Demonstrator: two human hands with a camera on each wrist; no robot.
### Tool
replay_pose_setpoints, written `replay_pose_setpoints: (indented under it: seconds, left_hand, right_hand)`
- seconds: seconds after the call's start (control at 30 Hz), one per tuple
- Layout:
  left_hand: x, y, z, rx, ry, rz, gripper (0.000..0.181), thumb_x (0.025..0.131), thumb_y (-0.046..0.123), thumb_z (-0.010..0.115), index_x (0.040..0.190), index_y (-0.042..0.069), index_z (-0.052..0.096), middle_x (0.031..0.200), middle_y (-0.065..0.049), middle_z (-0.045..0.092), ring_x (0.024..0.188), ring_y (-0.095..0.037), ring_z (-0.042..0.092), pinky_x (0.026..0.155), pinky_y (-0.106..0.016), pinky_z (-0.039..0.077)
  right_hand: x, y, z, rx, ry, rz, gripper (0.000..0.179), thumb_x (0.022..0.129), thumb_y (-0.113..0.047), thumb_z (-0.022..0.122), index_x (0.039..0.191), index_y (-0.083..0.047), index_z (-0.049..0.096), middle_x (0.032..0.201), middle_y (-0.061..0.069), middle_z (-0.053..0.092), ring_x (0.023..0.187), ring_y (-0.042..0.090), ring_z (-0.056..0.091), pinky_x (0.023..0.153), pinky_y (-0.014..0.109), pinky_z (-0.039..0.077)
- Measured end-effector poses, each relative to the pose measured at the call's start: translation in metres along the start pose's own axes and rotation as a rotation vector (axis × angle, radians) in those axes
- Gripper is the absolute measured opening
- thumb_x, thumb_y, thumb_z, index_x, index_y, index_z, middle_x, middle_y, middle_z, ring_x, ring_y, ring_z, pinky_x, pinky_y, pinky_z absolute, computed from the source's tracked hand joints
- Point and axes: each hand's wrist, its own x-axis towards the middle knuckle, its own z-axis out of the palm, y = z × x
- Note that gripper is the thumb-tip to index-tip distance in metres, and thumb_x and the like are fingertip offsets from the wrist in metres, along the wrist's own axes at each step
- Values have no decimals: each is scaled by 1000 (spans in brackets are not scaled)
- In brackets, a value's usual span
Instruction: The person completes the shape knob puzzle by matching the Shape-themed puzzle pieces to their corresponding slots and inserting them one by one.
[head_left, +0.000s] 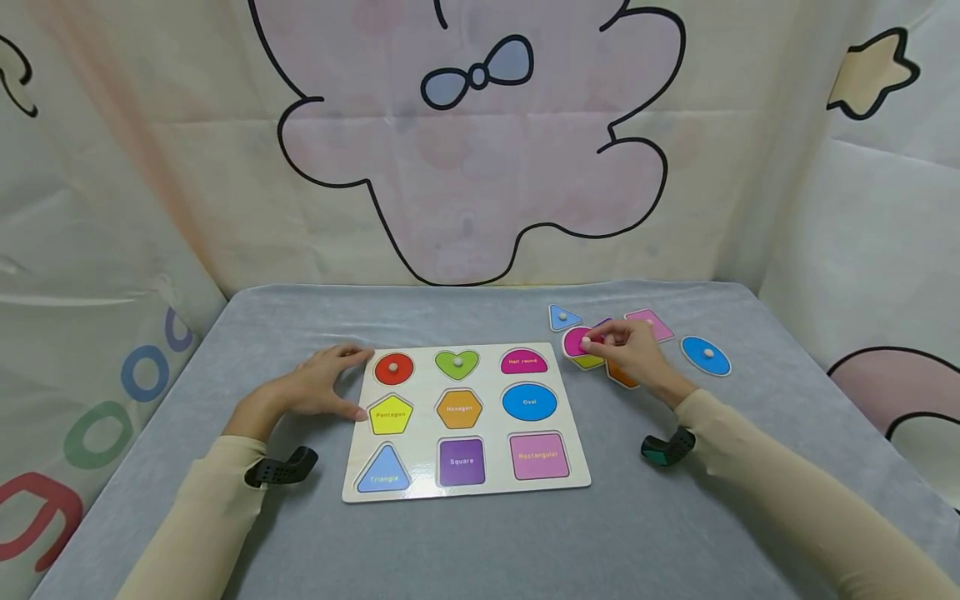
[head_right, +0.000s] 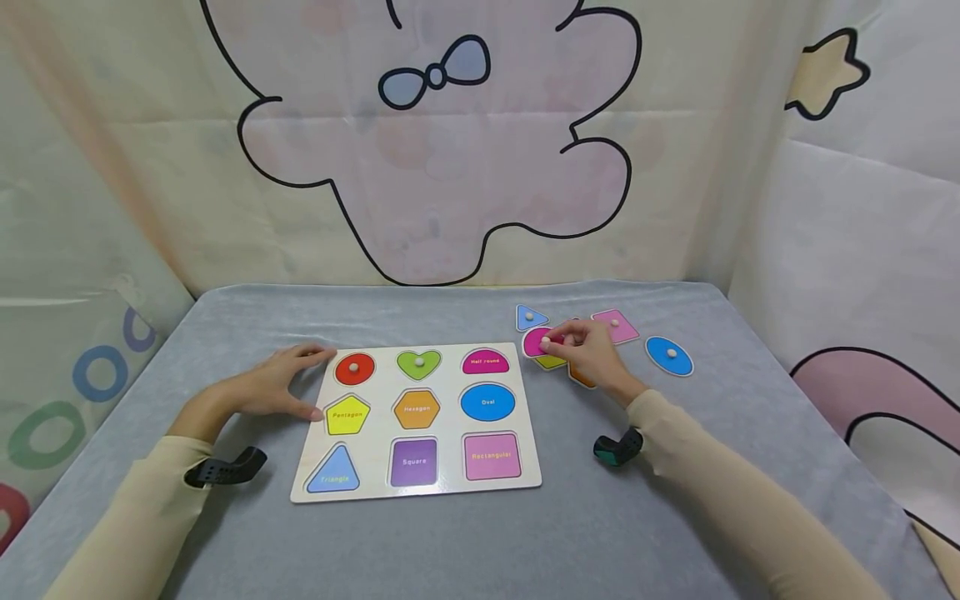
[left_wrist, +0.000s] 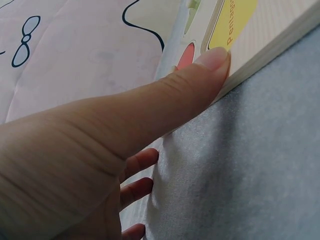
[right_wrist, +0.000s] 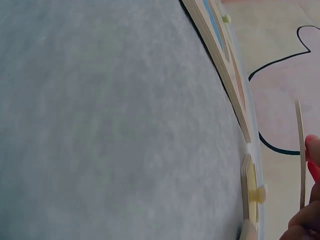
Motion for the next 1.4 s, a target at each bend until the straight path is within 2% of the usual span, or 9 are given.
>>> replay_pose_setpoints:
  seconds: [0.17,0.33,0.6,0.87,1.23,1.4]
  left_hand:
    - [-1,1,-1,3,-4,1,106,74,51,85,158,13,34,159,-22,32,144,-48,28,112,-77,23]
    - [-1,2,-2,5,-5,20,105,74,51,85,158,12,35,159,-22,32,144,-47,28,112,-77,23]
    - [-1,2,-2,8,-3,25,105,75,51,85,158,12,35,159,-22,32,144,-48,29,112,-76,23]
    - [-2,2,-1,4,-1,19,105,75,51,85,158,12,34,159,-22,32,143,-48,29,112,-76,24]
    - [-2,1,-1,7,4,20,105,75,51,85,158,12,35,159,-22,33,143,-48,30,111,-76,25]
    - [-3,1,-1,10,5,22,105,75,51,85,158,12,35,158,-22,33,142,-48,30,111,-75,25]
  right_hand:
    - [3,-2,10,-7,-6,25,28,92,-19,76,109,3,74,61,-4,45,63,13,43,46,23,29]
    - [5,-8,20,2,-10,41,29,92,-20,76,109,3,74,62,-4,48,67,12,46,49,21,34]
    - [9,-19,33,30,-39,110,34,92,-23,76,113,4,73,59,-4,47,57,8,43,49,20,34]
    - [10,-28,47,18,-33,192,33,93,-24,75,116,0,73,60,-5,46,63,12,44,52,21,35]
    - [11,-39,68,24,-48,244,28,93,-22,75,112,-2,74,62,-2,49,62,15,43,50,20,35]
    - [12,-44,76,7,-51,237,27,92,-20,75,109,0,75,60,-1,48,56,15,42,48,19,33]
